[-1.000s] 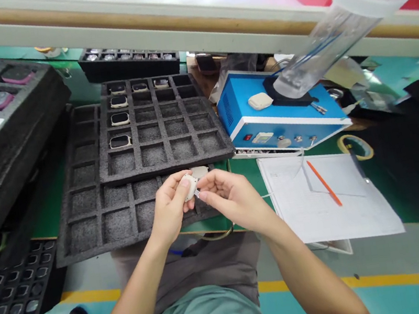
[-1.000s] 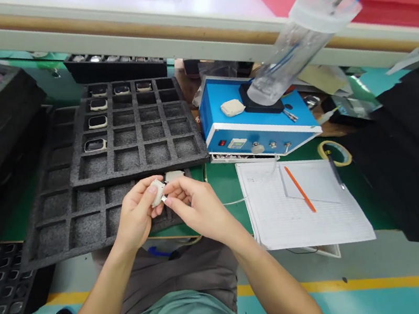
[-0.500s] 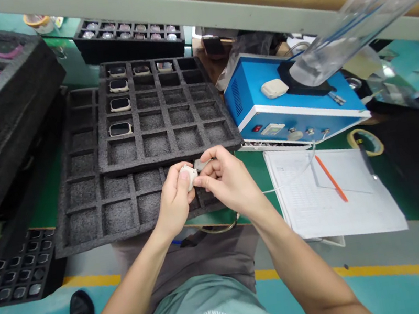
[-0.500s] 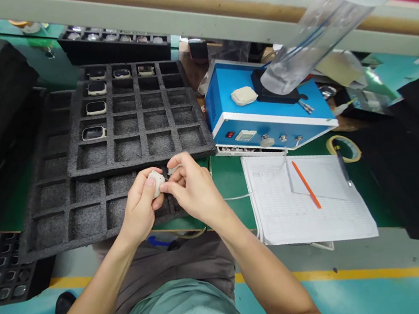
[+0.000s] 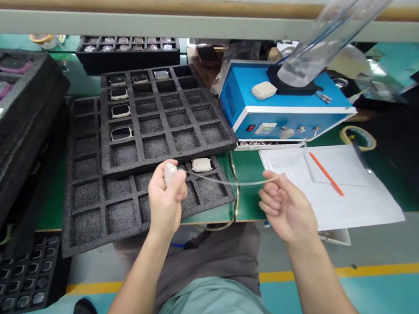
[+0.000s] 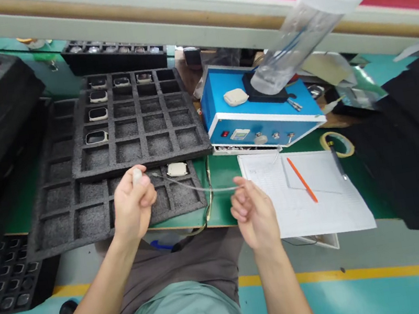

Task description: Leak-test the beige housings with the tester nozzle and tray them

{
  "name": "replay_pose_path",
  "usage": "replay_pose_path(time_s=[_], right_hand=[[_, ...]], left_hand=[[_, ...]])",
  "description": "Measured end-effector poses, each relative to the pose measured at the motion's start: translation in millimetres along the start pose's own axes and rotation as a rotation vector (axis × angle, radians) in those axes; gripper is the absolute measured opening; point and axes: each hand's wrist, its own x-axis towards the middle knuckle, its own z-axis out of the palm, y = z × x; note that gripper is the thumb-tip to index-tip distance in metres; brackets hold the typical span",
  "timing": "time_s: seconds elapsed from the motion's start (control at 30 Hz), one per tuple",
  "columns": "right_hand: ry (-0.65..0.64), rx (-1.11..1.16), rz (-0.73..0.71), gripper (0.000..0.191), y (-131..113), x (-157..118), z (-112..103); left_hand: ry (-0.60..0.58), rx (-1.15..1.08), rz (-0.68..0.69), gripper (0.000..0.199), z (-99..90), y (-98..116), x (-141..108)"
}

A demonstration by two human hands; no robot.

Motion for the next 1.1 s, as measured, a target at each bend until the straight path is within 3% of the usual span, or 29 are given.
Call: replay_pose_path(time_s=[0.13, 0.23, 0.3, 0.4, 0.5, 0.67, 0.83, 1.0, 1.1], right_hand=[[-0.148, 0.104, -0.137, 0.032, -11, -4, 13], [-0.344, 0.146, -0.150, 0.026, -10, -9, 28], [-0.468, 0.075, -0.173, 0.018, -1, -13, 44], [-0.550, -0.060, -0.301, 0.007, 16, -15, 73], [-0.529, -0.101, -0.458, 0.003, 27, -10, 90], [-0.379, -0.077, -0.627, 0.005, 39, 9, 89], [-0.304, -0.109, -0.686, 0.017, 52, 22, 85], [-0.268, -0.192, -0.727, 0.008, 57, 24, 81], [-0.297, -0.300, -0.825, 0.013, 56, 25, 77]], left_hand=[[0.097, -0.019, 0.207, 0.031, -7.7, 26, -10], [0.216, 0.044, 0.332, 0.033, -13.3, 36, -14], [0.252, 0.046, 0.300, 0.035, -14.6, 31, -12], [0.241, 0.004, 0.175, 0.039, -12.2, 15, -7], [0.212, 0.082, 0.085, 0.046, -5.8, -2, -6], [0.149, 0.244, 0.066, 0.050, 2.2, -16, -8], [0.130, 0.361, 0.031, 0.048, 1.5, -18, -7], [0.115, 0.407, 0.015, 0.047, 4.1, -17, -6], [0.108, 0.425, 0.023, 0.045, 5.7, -18, -5]])
